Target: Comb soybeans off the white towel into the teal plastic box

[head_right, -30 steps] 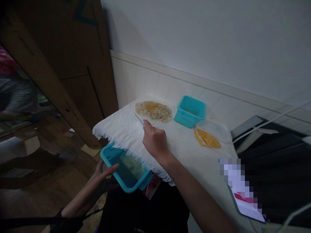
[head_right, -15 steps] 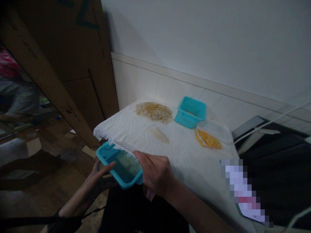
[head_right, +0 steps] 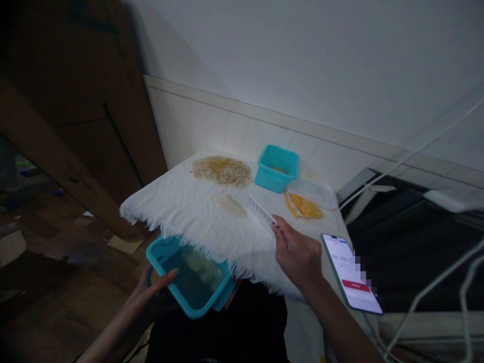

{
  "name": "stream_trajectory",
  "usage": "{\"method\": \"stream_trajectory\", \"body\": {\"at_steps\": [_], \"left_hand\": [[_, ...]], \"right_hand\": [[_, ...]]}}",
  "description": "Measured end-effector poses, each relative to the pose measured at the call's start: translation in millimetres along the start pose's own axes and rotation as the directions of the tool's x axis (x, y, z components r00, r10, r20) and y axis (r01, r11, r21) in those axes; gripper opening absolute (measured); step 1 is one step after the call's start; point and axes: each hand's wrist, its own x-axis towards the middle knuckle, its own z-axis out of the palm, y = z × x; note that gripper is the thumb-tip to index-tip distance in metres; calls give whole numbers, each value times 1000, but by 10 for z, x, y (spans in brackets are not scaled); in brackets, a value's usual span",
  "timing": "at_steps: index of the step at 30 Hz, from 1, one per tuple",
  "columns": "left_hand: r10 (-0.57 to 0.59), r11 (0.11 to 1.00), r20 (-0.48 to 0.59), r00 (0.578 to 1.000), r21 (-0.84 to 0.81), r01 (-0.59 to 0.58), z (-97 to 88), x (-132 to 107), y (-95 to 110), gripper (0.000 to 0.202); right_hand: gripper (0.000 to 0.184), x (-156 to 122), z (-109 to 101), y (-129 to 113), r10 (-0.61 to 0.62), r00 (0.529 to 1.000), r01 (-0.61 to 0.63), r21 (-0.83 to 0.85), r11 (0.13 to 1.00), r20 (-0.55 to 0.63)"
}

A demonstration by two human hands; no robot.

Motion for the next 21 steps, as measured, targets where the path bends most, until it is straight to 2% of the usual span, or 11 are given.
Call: {"method": "stream_trajectory", "body": {"at_steps": [3,8,11,17,21], "left_hand": [[-27,999,23,999,24,27,58,-41,-27,123],[-10,999,13,1000,52,9,180,-172,5,115],[-7,999,22,1000,52,6,214,-200,6,111],[-12,999,48,999,42,10,190,-158,-21,116],[-27,999,56,998,32,25,181,-148,-8,118]], "right_hand": [[18,-47,23,-6,-82,997,81,63,995,6],[20,-36,-48,-117,-206,978,207,172,963,-20],[25,-44,-120,-202,-218,976,210,240,948,7],[29,-68,-213,-385,-227,974,208,343,916,15],[28,-14,-204,-382,-209,978,198,331,923,-2]]}}
